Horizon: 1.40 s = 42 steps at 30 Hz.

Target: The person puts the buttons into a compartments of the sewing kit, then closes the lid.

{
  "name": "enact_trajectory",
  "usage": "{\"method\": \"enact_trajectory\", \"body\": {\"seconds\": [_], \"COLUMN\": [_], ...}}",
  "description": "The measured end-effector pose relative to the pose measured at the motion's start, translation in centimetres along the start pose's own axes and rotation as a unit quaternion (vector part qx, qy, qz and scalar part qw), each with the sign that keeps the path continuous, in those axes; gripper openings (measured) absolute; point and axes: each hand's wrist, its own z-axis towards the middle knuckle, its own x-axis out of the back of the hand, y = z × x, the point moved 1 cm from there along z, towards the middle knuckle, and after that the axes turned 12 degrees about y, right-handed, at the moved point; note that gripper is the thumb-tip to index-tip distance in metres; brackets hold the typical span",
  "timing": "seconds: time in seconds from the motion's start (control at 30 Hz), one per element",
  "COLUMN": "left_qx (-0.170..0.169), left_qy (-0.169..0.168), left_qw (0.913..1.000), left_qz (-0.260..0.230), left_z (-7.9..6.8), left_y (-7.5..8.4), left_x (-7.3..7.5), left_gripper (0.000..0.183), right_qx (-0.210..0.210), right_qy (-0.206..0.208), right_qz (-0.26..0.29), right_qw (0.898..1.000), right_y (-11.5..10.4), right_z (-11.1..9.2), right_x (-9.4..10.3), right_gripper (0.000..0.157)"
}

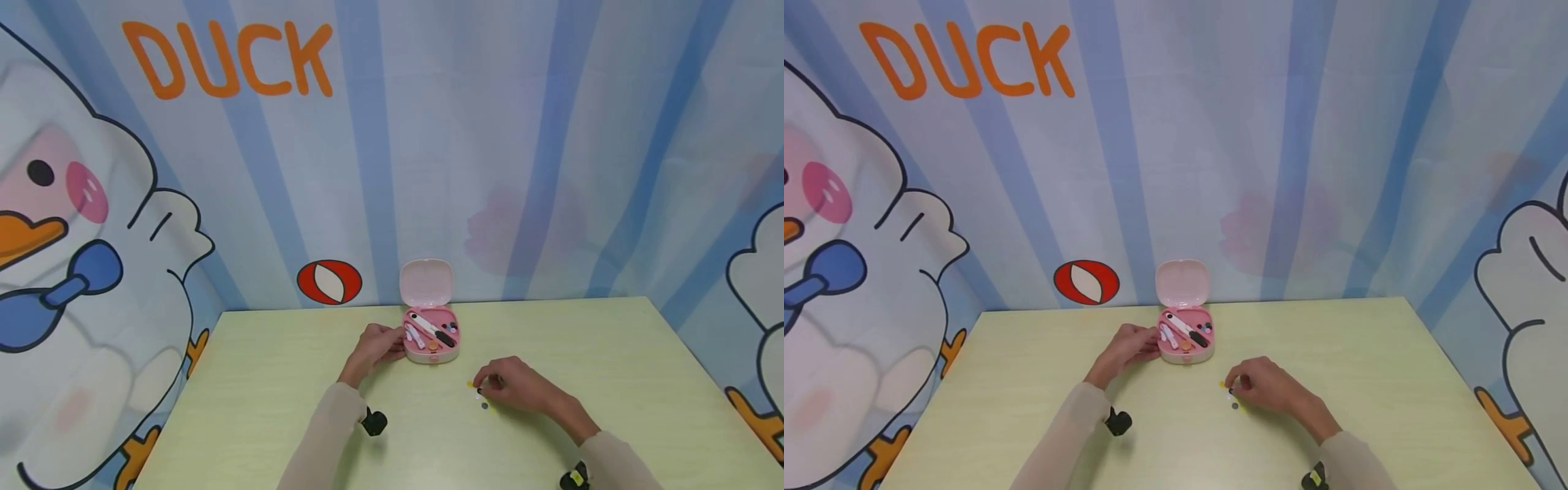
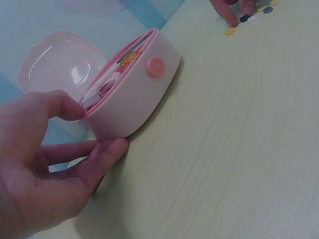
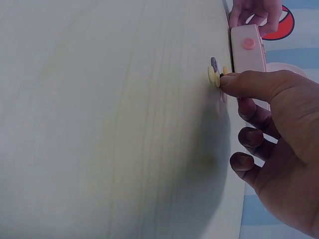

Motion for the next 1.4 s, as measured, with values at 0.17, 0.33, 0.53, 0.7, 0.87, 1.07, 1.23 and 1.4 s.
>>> {"method": "enact_trajectory", "body": {"seconds": [0.17, 0.33, 0.53, 0.7, 0.87, 1.07, 1.23, 1.4], "left_qx": [0.0, 0.002, -0.005, -0.007, -0.009, -0.004, 0.002, 0.001], "left_qy": [0.001, 0.0, -0.007, -0.007, -0.006, -0.005, -0.002, -0.002], "left_qw": [1.0, 1.0, 0.9999, 0.9999, 0.9999, 1.0, 1.0, 1.0], "left_qz": [-0.001, -0.004, -0.01, -0.009, -0.007, -0.003, 0.002, -0.001], "left_z": [0.0, 0.0, 0.1, 0.1, 0.1, 0.0, 0.0, 0.1], "left_y": [-0.1, -0.1, -0.1, -0.2, -0.1, 0.0, 0.0, 0.0], "left_x": [0.0, 0.0, 0.0, 0.0, 0.0, 0.1, 0.1, 0.1], "left_gripper": [0.032, 0.032, 0.032, 0.031, 0.03, 0.031, 0.032, 0.031], "right_qx": [0.004, -0.002, 0.009, 0.012, 0.031, 0.028, 0.017, 0.017], "right_qy": [0.002, -0.013, -0.015, -0.016, -0.017, -0.022, -0.015, -0.006], "right_qz": [-0.008, -0.003, -0.005, -0.013, -0.025, -0.036, -0.027, -0.022], "right_qw": [1.0, 1.0, 1.0, 1.0, 0.999, 0.999, 0.999, 1.0], "right_y": [0.0, 0.0, -0.1, 0.0, 0.0, 0.0, 0.3, 0.5], "right_z": [0.0, 0.2, 0.4, 0.5, 0.8, 1.7, 3.0, 4.7], "right_x": [-0.1, -0.1, 0.0, 0.3, 0.9, 1.6, 2.3, 2.9], "right_gripper": [0.017, 0.016, 0.013, 0.008, 0.009, 0.012, 0.012, 0.01]}}
